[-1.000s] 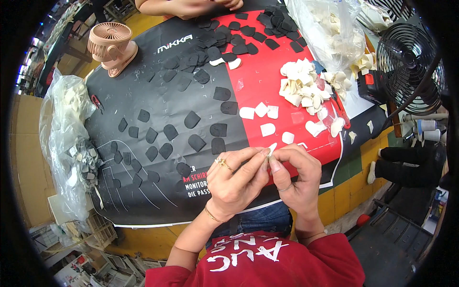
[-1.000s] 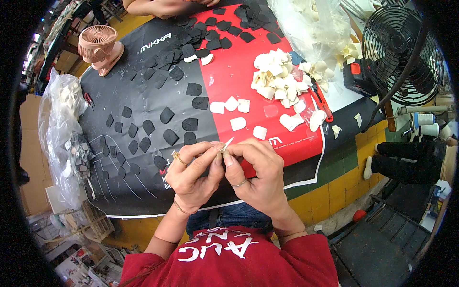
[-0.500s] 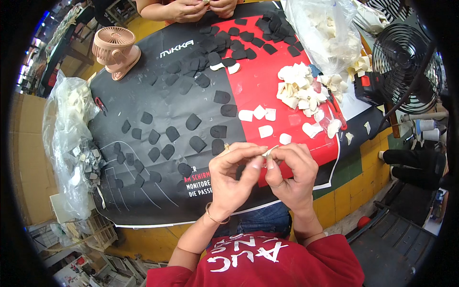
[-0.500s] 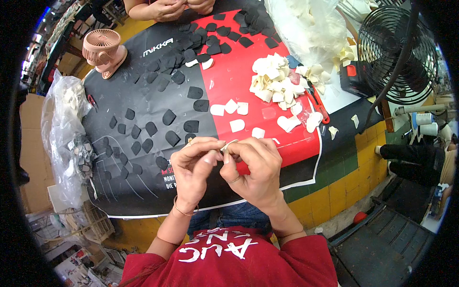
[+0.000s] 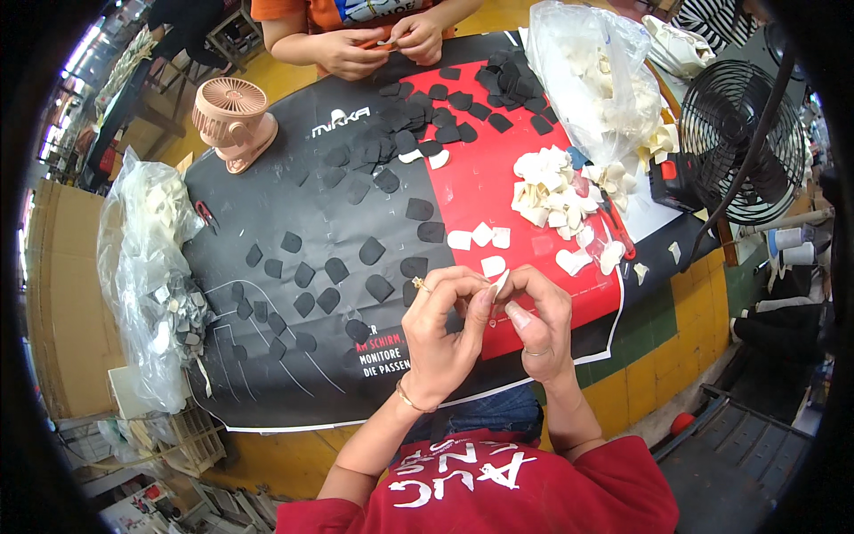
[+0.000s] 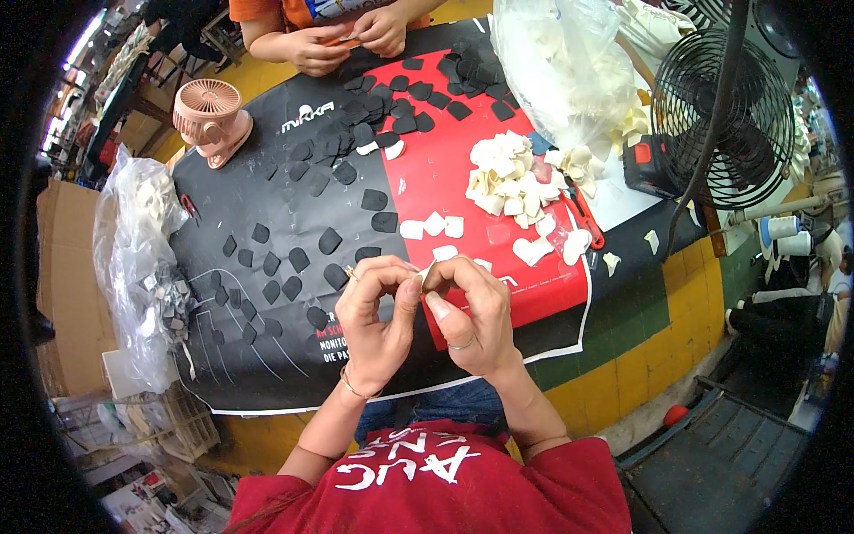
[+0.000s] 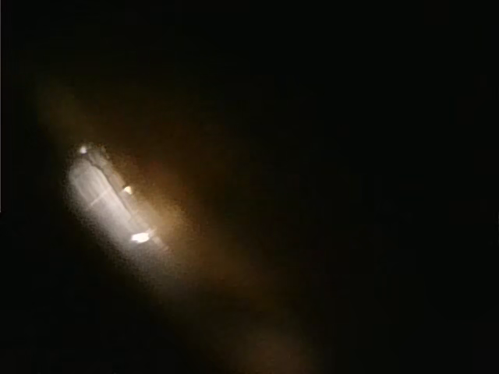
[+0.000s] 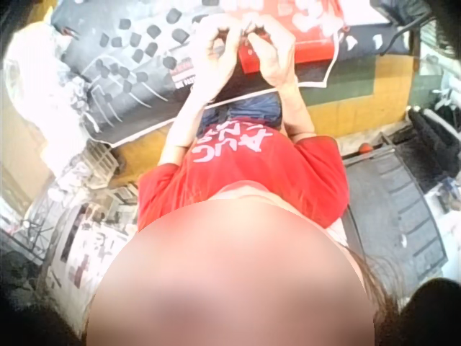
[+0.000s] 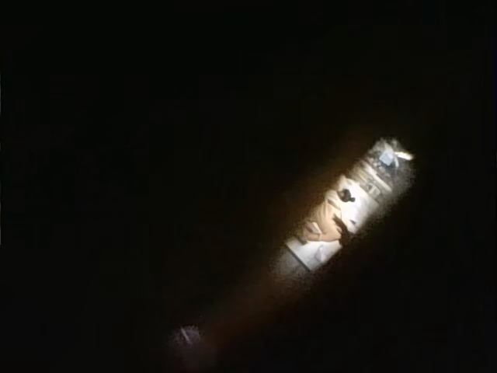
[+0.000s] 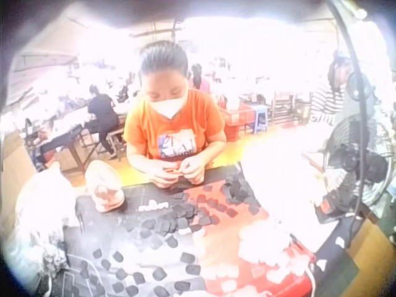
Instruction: The person sorts small black and white fabric pieces on a table, picking them up and placing them into separate piles and a plastic bag. The person also handles a small fan and adjusts its position on the table.
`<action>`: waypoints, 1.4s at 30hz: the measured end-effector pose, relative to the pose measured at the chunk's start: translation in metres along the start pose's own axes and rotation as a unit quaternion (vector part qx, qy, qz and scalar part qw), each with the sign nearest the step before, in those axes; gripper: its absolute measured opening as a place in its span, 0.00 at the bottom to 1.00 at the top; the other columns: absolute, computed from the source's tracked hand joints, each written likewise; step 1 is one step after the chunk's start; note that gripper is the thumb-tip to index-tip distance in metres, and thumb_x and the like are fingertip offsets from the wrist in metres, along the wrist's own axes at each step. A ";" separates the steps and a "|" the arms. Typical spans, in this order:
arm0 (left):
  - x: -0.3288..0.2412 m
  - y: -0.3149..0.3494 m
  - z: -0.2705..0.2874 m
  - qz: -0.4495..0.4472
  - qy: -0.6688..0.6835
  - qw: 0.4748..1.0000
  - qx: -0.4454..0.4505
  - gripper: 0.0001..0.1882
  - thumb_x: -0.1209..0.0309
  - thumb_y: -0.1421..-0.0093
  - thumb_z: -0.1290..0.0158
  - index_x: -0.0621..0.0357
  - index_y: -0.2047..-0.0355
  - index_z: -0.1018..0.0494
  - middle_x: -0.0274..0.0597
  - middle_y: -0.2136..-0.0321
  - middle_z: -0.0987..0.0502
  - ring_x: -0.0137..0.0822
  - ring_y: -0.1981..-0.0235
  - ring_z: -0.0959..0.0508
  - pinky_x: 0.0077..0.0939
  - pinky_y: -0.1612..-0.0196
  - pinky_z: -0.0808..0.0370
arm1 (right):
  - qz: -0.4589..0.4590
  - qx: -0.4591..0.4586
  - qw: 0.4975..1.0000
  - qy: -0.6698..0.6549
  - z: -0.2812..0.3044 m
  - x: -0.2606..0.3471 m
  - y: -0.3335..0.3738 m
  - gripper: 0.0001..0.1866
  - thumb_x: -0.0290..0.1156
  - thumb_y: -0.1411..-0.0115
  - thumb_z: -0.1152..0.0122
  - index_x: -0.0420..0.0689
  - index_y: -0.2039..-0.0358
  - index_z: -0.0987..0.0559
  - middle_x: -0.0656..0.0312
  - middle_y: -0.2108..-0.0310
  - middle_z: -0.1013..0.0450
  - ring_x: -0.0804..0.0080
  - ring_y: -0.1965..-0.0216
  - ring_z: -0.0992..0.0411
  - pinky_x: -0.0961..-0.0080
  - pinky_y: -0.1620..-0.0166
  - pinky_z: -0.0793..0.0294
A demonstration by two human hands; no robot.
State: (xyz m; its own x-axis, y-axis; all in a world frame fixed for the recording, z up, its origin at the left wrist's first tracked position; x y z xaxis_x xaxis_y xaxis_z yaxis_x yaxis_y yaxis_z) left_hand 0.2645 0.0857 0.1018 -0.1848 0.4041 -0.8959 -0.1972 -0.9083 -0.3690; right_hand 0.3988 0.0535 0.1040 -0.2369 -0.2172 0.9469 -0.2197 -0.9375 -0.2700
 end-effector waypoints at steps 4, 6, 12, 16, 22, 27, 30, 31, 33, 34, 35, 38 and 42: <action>0.000 0.001 -0.001 -0.011 -0.033 0.999 0.006 0.03 0.79 0.40 0.43 0.64 0.66 0.26 0.43 0.66 0.24 0.28 0.75 0.26 0.21 0.73 0.28 | 0.006 -0.011 0.999 0.033 -0.004 -0.004 -0.001 0.13 0.33 0.38 0.36 0.37 0.73 0.26 0.58 0.78 0.27 0.71 0.76 0.28 0.75 0.71 0.30; 0.008 0.001 0.002 0.051 0.067 0.996 -0.018 0.02 0.79 0.38 0.44 0.65 0.66 0.27 0.42 0.64 0.25 0.25 0.74 0.27 0.19 0.72 0.28 | -0.021 -0.024 0.999 0.039 -0.005 -0.010 0.000 0.12 0.31 0.36 0.39 0.37 0.73 0.26 0.59 0.78 0.28 0.72 0.77 0.29 0.75 0.71 0.30; 0.024 -0.009 0.018 0.118 0.145 0.977 -0.100 0.02 0.79 0.37 0.46 0.65 0.65 0.28 0.40 0.63 0.26 0.23 0.74 0.29 0.17 0.71 0.30 | -0.044 -0.095 0.978 -0.179 0.004 -0.017 -0.005 0.11 0.30 0.34 0.44 0.37 0.71 0.25 0.59 0.77 0.28 0.73 0.77 0.29 0.77 0.72 0.31; 0.000 -0.012 0.009 -0.034 -0.039 0.997 -0.049 0.04 0.80 0.42 0.41 0.63 0.67 0.24 0.41 0.67 0.23 0.28 0.75 0.28 0.21 0.73 0.30 | 0.015 0.009 0.999 0.049 -0.008 0.002 -0.010 0.12 0.33 0.36 0.39 0.37 0.71 0.24 0.59 0.76 0.28 0.73 0.77 0.29 0.77 0.73 0.32; 0.000 -0.009 0.008 0.012 0.004 0.999 -0.040 0.04 0.79 0.41 0.41 0.65 0.67 0.25 0.41 0.66 0.24 0.26 0.75 0.28 0.20 0.73 0.30 | 0.063 -0.024 0.992 0.103 -0.014 0.007 -0.016 0.09 0.28 0.36 0.40 0.37 0.72 0.24 0.56 0.78 0.29 0.60 0.80 0.30 0.70 0.76 0.33; 0.009 -0.011 0.005 0.077 0.154 0.983 -0.064 0.03 0.79 0.37 0.45 0.67 0.65 0.28 0.40 0.64 0.27 0.22 0.69 0.28 0.17 0.67 0.28 | 0.125 -0.060 0.981 0.135 -0.019 0.010 -0.017 0.08 0.26 0.37 0.41 0.37 0.73 0.24 0.56 0.80 0.30 0.61 0.81 0.30 0.69 0.78 0.34; 0.016 -0.008 0.000 0.173 0.287 0.940 -0.059 0.03 0.79 0.35 0.47 0.68 0.64 0.29 0.39 0.63 0.28 0.23 0.66 0.28 0.18 0.63 0.28 | 0.122 -0.085 0.981 0.127 -0.020 0.012 -0.017 0.07 0.25 0.38 0.40 0.37 0.73 0.24 0.57 0.81 0.30 0.61 0.82 0.31 0.69 0.78 0.34; 0.014 -0.009 0.000 0.179 0.286 0.940 -0.051 0.03 0.79 0.35 0.47 0.68 0.64 0.28 0.38 0.63 0.28 0.23 0.66 0.28 0.18 0.63 0.28 | 0.127 -0.091 0.980 0.125 -0.021 0.013 -0.017 0.07 0.25 0.38 0.40 0.37 0.73 0.24 0.57 0.81 0.30 0.61 0.82 0.31 0.69 0.78 0.34; 0.015 -0.012 0.002 0.201 0.301 0.932 -0.041 0.03 0.78 0.35 0.47 0.67 0.65 0.28 0.38 0.63 0.28 0.23 0.66 0.28 0.18 0.63 0.28 | 0.122 -0.094 0.983 0.103 -0.020 0.015 -0.019 0.08 0.25 0.38 0.41 0.37 0.74 0.24 0.57 0.81 0.30 0.61 0.83 0.31 0.69 0.79 0.35; 0.013 -0.016 0.003 0.194 0.292 0.937 -0.009 0.04 0.78 0.35 0.46 0.67 0.65 0.28 0.38 0.63 0.28 0.23 0.66 0.28 0.18 0.63 0.28 | 0.098 -0.080 0.987 0.097 -0.019 0.012 -0.021 0.08 0.25 0.38 0.41 0.37 0.74 0.25 0.57 0.81 0.30 0.61 0.83 0.31 0.69 0.79 0.35; 0.013 -0.022 0.005 0.187 0.283 0.940 0.021 0.04 0.78 0.36 0.45 0.67 0.66 0.28 0.37 0.63 0.28 0.23 0.66 0.28 0.18 0.63 0.28 | 0.074 -0.055 0.992 0.085 -0.017 0.009 -0.024 0.08 0.25 0.38 0.41 0.38 0.74 0.25 0.57 0.82 0.30 0.61 0.83 0.31 0.69 0.79 0.35; 0.009 -0.036 0.013 0.131 0.201 0.968 0.076 0.07 0.77 0.42 0.40 0.65 0.70 0.28 0.36 0.70 0.28 0.23 0.73 0.29 0.19 0.68 0.30 | 0.063 0.022 0.996 0.060 -0.010 0.008 -0.032 0.10 0.28 0.37 0.41 0.37 0.74 0.25 0.56 0.81 0.31 0.61 0.81 0.31 0.70 0.76 0.34; -0.002 -0.042 0.017 0.074 0.056 0.980 0.177 0.09 0.74 0.41 0.41 0.64 0.74 0.28 0.36 0.80 0.32 0.27 0.81 0.35 0.23 0.76 0.37 | 0.086 0.099 0.991 0.035 -0.009 0.016 -0.037 0.11 0.28 0.36 0.43 0.37 0.74 0.26 0.59 0.80 0.31 0.72 0.80 0.32 0.76 0.76 0.35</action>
State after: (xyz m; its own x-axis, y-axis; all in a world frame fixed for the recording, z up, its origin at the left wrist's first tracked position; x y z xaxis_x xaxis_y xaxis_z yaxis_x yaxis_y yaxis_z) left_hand 0.2562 0.1251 0.1230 -0.1338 0.2384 -0.9619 -0.5012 -0.8537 -0.1418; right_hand 0.3952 0.0873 0.1273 -0.3218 -0.3654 0.8735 0.0185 -0.9248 -0.3801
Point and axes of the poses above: each hand's wrist, its own y-axis away from the middle knuckle, its own z-axis out of the back of the hand, x = y × z, the point moved 6 cm from there along -y, towards the middle knuckle
